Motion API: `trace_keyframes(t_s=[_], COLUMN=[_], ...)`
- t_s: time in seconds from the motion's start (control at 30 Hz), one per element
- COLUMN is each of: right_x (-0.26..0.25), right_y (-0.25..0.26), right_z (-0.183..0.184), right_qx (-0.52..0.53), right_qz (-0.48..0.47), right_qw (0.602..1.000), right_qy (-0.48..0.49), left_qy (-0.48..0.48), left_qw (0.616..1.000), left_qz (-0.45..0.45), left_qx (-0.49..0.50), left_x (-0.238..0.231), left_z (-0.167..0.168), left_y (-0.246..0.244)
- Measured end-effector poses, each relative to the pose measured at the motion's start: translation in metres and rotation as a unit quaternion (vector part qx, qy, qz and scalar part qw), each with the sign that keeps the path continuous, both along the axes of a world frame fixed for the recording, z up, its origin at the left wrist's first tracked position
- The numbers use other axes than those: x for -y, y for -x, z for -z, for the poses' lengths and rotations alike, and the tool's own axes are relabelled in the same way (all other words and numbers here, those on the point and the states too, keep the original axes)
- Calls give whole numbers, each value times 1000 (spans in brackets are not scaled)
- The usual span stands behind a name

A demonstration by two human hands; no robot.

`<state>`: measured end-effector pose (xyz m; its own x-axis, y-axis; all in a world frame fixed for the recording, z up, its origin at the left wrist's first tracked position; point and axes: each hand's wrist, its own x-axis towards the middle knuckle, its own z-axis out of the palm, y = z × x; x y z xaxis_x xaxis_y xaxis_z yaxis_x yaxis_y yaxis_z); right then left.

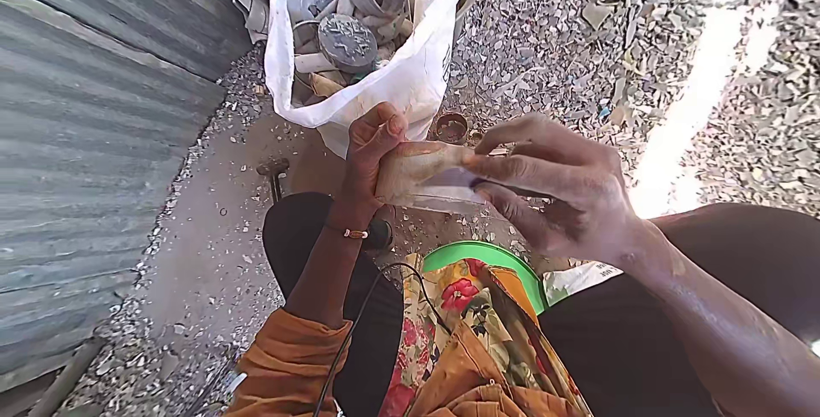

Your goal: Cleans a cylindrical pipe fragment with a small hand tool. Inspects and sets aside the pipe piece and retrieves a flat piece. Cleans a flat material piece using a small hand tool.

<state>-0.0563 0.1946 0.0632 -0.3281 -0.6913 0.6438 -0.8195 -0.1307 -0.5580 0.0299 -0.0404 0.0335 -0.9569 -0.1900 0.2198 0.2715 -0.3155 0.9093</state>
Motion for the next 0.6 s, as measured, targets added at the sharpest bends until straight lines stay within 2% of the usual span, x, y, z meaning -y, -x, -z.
trace_keyframes(t_s=[0.13,0.33,0.5,0.57,0.6], right_x=[2,4,3,5,7], right_y=[4,-10,-3,-1,-3], right_z=[-1,5,0,4,7], right_qx=[23,-7,7,26,33], right_qz=[44,4,94,93,81], right_qw=[999,999,995,994,994], right_qy=[21,48,35,55,71], left_qy=[-46,-85,-160,-125,-109], left_qw=[998,996,986,991,993], left_qz=[15,5,9,22,2], left_qx=[-36,-36,-43,-46,-52], left_x=[7,5,-2,-3,-3], left_z=[2,1,-13,-14,-12], left_y=[8,4,6,1,0])
